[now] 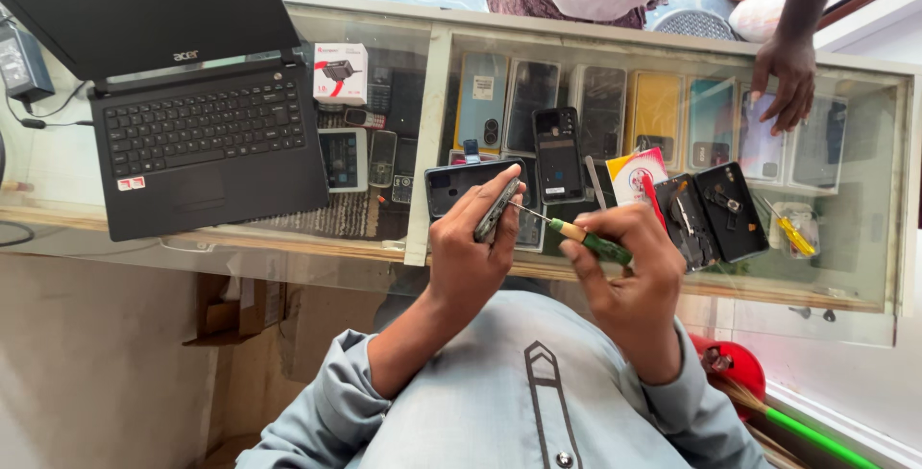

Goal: The person uses a screwdriver to remove screws from the back of a disassembled smartphone. They then place the screwdriver down and pick up the phone's back cover, aligning it with the phone body.

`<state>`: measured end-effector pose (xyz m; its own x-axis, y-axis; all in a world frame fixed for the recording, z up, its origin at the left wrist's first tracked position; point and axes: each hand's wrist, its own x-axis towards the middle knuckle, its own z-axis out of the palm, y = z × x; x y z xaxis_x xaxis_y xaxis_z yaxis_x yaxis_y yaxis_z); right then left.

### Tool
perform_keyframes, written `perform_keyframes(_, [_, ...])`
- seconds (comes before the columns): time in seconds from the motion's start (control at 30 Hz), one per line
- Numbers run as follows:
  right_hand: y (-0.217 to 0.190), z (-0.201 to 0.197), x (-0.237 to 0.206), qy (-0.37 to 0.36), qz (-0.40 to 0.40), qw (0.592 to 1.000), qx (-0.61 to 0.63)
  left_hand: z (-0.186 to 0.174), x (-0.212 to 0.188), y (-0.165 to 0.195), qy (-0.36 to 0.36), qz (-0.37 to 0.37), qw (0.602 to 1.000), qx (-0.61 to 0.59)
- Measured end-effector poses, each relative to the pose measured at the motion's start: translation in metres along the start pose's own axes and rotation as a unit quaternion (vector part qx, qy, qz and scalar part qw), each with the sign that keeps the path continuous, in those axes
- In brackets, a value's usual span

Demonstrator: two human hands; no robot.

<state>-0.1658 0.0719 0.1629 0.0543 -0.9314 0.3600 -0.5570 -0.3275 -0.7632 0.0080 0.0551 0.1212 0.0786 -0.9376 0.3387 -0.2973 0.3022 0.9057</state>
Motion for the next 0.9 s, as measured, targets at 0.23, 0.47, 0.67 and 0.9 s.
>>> perform_keyframes(0.23, [0.009,0.000,-0.003,0.009,0.000,1.000,-0.020,0.005,-0.002,-0.004,-0.010,-0.001,1.000,0.018])
perform_keyframes(0.47, [0.010,-0.004,0.004,0.013,-0.038,0.998,0.048,0.009,-0.002,-0.006,-0.016,0.004,1.000,0.016])
perform_keyframes(0.67, [0.015,-0.005,0.008,-0.003,-0.040,0.999,0.029,0.013,0.002,-0.011,-0.020,0.005,1.000,0.017])
perform_keyframes(0.9, [0.030,-0.002,0.006,-0.011,0.017,1.000,-0.016,0.019,0.004,-0.017,-0.026,-0.009,1.000,0.015])
